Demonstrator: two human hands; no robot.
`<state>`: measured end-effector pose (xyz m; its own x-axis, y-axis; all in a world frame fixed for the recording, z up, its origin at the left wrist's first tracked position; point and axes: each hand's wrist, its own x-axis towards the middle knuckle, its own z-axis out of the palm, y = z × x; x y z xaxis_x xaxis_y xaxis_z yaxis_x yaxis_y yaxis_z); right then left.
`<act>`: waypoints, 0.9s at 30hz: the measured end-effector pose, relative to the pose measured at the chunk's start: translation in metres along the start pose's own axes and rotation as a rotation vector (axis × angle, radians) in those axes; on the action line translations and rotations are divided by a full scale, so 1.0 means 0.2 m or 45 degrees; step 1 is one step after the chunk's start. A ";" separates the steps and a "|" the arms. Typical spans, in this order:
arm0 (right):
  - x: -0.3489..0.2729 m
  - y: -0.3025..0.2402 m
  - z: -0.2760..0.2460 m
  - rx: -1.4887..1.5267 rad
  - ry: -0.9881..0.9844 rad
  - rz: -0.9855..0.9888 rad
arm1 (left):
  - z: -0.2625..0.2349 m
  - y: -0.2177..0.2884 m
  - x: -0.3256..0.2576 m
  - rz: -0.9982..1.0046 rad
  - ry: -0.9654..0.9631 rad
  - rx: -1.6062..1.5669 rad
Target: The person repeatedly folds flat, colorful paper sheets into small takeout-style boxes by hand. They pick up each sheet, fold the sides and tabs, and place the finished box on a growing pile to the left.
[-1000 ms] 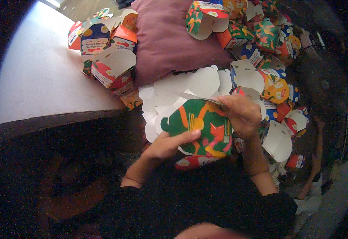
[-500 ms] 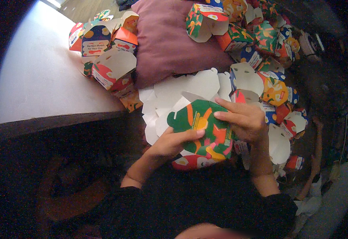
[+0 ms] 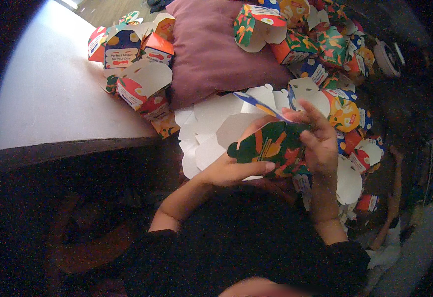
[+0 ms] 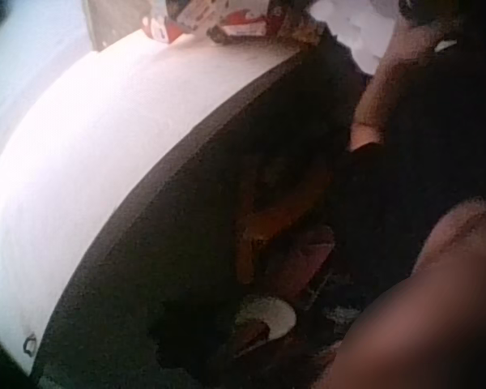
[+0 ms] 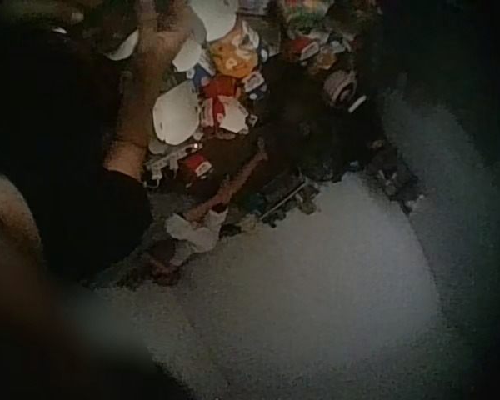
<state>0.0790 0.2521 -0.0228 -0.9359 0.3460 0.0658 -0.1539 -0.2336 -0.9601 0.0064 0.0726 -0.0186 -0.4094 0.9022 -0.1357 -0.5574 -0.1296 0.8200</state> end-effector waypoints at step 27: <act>-0.01 0.08 -0.03 -0.905 -0.413 -0.356 | -0.02 0.08 -0.13 -0.370 0.518 -0.166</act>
<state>0.0805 0.2528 -0.0402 -0.9545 0.0011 0.2981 -0.2593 0.4901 -0.8322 0.0046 0.0442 -0.0037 -0.4577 0.6791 -0.5739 -0.7645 0.0290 0.6440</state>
